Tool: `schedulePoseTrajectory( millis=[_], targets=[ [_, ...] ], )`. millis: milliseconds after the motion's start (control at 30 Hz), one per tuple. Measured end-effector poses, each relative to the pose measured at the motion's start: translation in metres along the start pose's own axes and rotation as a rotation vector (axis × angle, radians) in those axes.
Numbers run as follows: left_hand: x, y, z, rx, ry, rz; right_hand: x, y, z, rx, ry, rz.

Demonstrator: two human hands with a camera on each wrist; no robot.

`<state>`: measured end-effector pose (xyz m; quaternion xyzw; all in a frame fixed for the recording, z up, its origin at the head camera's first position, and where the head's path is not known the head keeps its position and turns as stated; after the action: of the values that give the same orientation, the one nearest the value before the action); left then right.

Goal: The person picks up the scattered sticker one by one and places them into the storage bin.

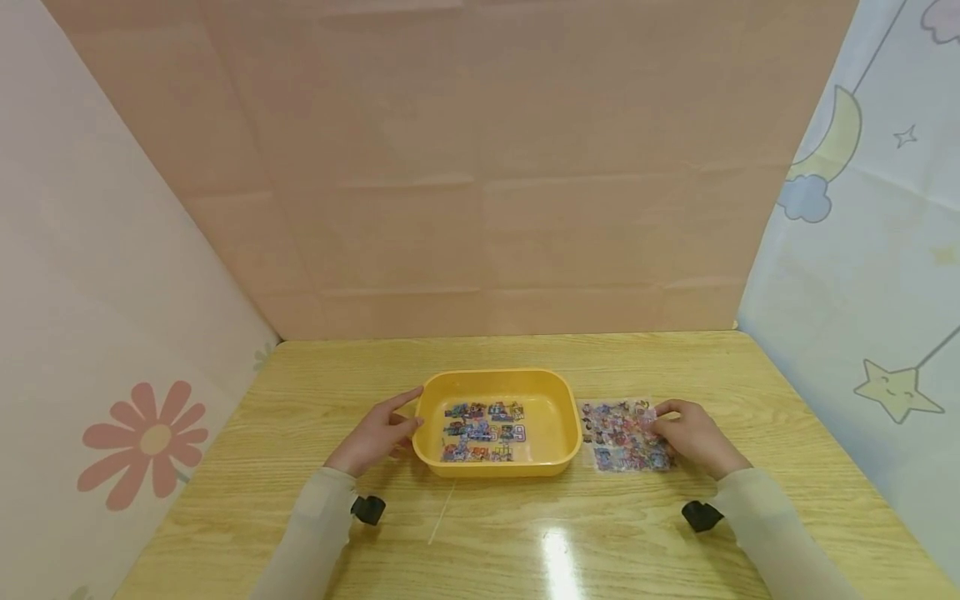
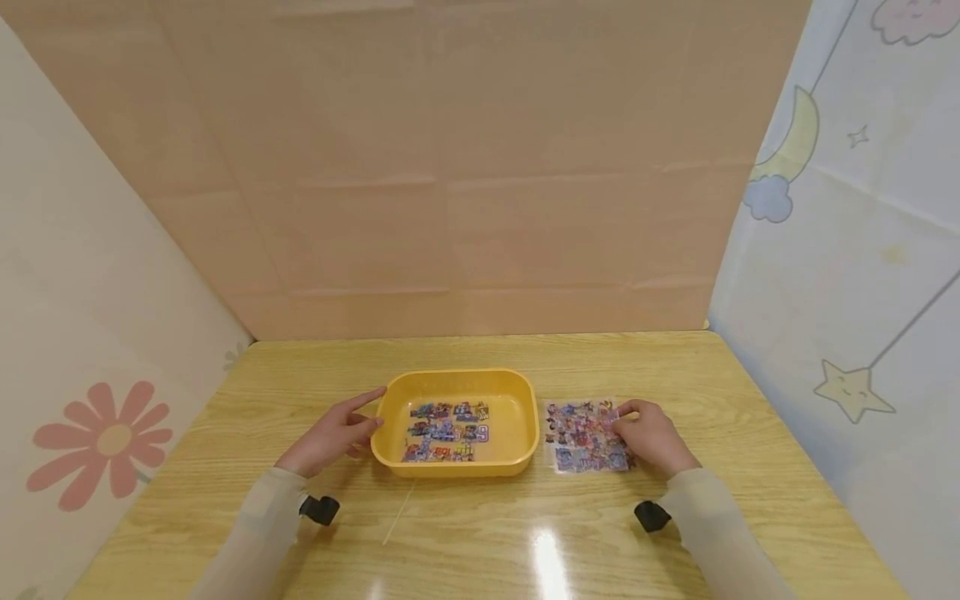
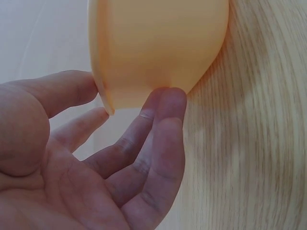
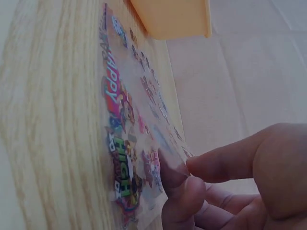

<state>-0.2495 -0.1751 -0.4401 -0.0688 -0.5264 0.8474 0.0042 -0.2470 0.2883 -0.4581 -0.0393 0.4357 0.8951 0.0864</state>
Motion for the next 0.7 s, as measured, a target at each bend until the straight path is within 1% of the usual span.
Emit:
schedulePoseTrajectory(
  millis=[167,433,500,567,633,667,700],
  targets=[
    [-0.001,-0.001,0.000,0.005,-0.004,-0.001,-0.002,0.001,0.002,0.005,-0.008,0.004],
    [-0.002,-0.001,0.000,0.002,-0.010,0.001,-0.005,0.006,0.004,0.065,0.018,-0.004],
    [-0.006,-0.008,0.000,0.003,-0.010,0.000,-0.005,0.006,0.006,0.079,0.022,0.007],
    [-0.011,-0.014,0.001,0.006,-0.004,-0.021,-0.005,0.007,0.008,0.083,0.021,0.012],
    [-0.015,-0.021,0.001,0.008,-0.006,-0.020,-0.004,0.007,0.009,0.085,0.023,0.014],
    [-0.016,-0.023,0.001,0.009,-0.008,-0.018,-0.004,0.008,0.010,0.085,0.025,0.014],
    [-0.015,-0.021,0.001,0.006,-0.009,-0.018,-0.004,0.008,0.010,0.081,0.023,0.015]
  ],
)
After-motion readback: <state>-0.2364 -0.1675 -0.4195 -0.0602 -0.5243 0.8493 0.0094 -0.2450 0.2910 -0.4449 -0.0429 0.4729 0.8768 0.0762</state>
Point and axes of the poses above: each hand's wrist, its own x-axis towards the middle knuckle, its own z-axis out of the back of the hand, y = z × x, the point moved 4 cm from there along x, towards the middle knuckle, and after that the axes turned 11 degrees about -y, right-handed, at the moved point
